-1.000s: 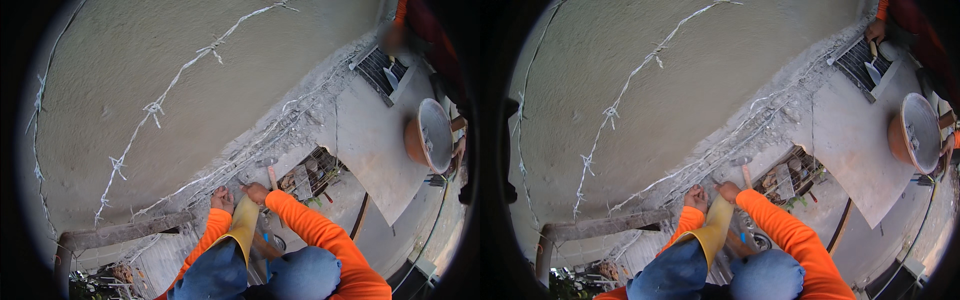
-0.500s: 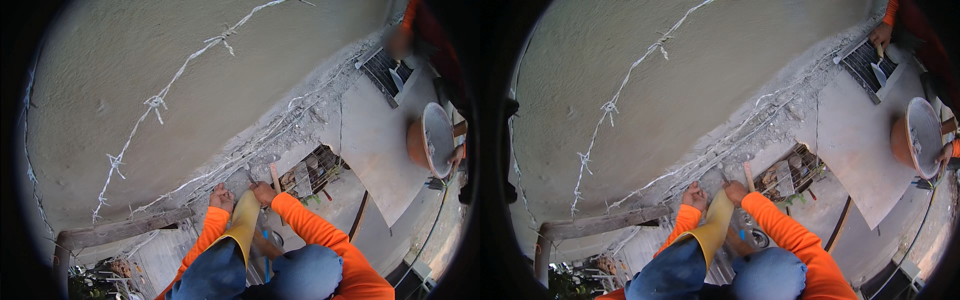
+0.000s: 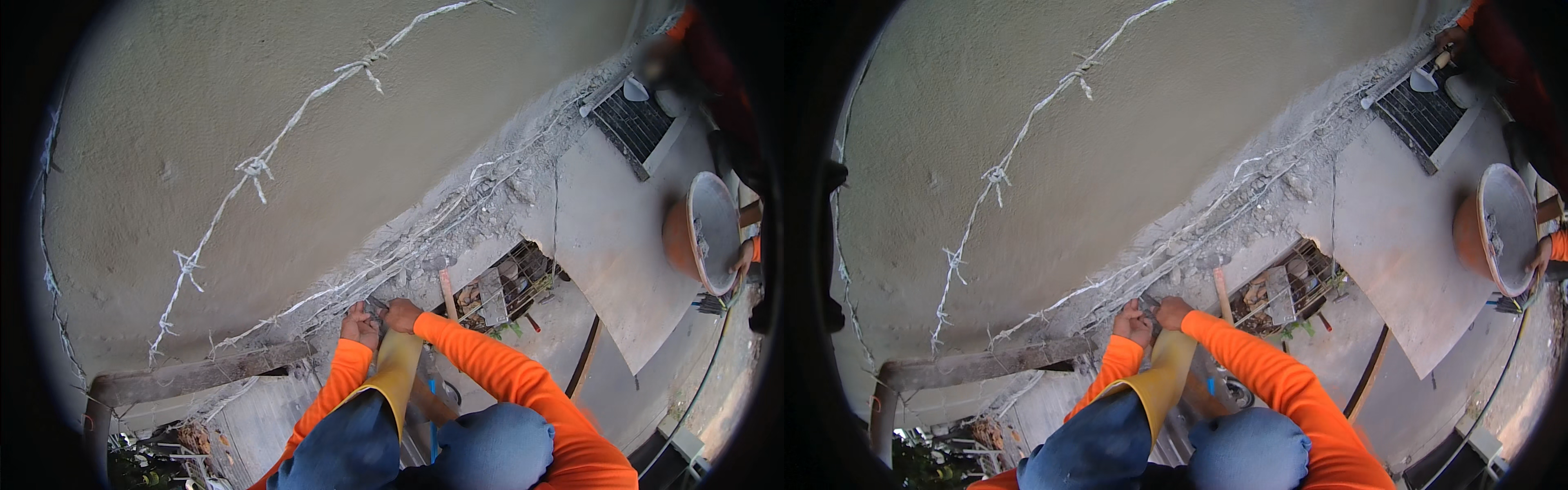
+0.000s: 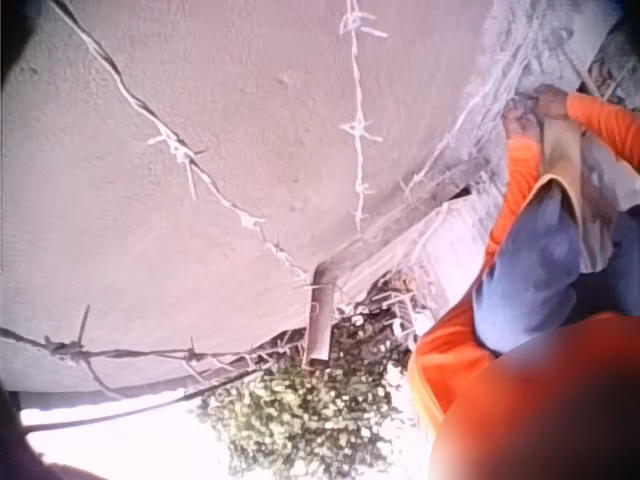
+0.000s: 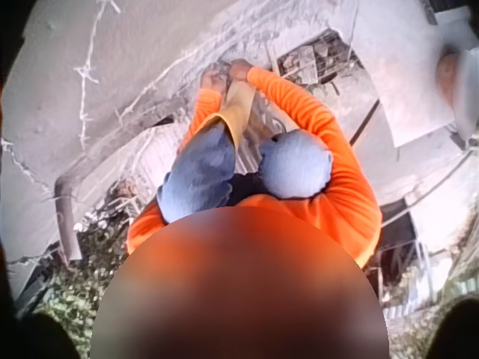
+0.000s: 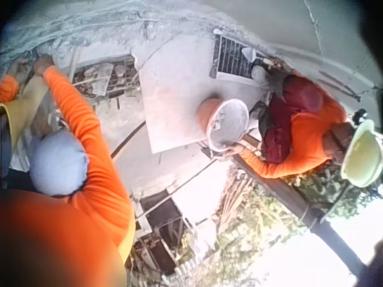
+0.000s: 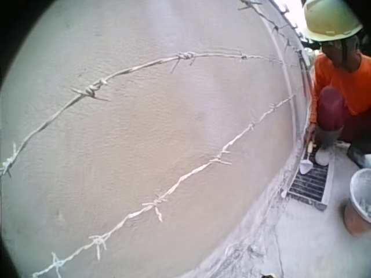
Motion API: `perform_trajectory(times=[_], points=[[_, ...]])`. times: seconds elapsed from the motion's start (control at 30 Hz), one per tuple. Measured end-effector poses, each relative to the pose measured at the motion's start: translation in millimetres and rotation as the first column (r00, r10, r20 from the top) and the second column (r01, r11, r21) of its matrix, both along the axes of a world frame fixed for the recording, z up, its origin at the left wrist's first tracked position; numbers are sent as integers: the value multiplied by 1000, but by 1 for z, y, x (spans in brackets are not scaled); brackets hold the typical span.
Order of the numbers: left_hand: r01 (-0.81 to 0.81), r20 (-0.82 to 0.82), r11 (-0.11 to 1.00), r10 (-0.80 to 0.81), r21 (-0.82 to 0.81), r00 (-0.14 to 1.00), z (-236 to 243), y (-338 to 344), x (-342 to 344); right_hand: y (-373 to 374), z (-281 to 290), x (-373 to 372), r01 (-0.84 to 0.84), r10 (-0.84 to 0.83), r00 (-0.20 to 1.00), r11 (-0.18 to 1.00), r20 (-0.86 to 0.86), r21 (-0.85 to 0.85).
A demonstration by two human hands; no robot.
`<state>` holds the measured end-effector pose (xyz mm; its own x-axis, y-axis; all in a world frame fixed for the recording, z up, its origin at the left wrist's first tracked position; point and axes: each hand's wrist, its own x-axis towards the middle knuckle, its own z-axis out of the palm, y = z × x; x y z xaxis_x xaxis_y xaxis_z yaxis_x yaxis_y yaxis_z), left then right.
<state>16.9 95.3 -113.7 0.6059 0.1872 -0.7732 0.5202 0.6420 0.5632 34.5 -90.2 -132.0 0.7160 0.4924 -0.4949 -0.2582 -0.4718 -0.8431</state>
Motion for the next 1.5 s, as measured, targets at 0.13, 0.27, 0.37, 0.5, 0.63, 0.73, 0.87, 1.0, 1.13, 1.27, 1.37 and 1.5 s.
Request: perform_trajectory(times=[0.13,0.27,0.37,0.5,0.63,0.73,0.87,1.0,1.13,1.27,1.37,1.5], points=[[-68,-70,997,71,40,995,1,0,1,14,-8,-12,383,-383,923,924,-46,-12],[-3,-18,1000,3,-3,1000,1,3,-1,6,-7,-5,241,-233,966,969,111,-61],[0,-34,1000,0,0,999,0,6,-1,-8,2,14,183,-167,972,980,167,-81],[-6,-34,1000,5,-29,999,-2,9,1,-24,11,14,71,-48,973,993,225,-99],[-25,-57,1000,25,-13,998,-2,9,3,-10,13,9,120,-107,989,984,101,-133],[-2,-55,1000,3,15,998,3,7,2,-7,4,21,66,-64,998,995,24,-79],[23,-48,999,-22,30,999,8,5,1,-15,-9,23,-30,33,992,999,121,-28],[19,-71,1000,-18,12,997,2,8,3,0,-9,-4,59,-61,997,998,50,37],[14,-89,1000,-13,15,996,-5,16,6,5,3,-6,151,-151,983,988,-106,-6],[-25,-68,999,22,-47,997,-4,16,7,-33,10,13,226,-217,916,974,-339,-12],[-43,-48,999,43,-8,998,2,12,8,-50,14,9,353,-352,910,935,-217,-37],[-40,-37,996,37,-80,999,2,13,8,-48,10,0,319,-315,932,948,-180,-7]])
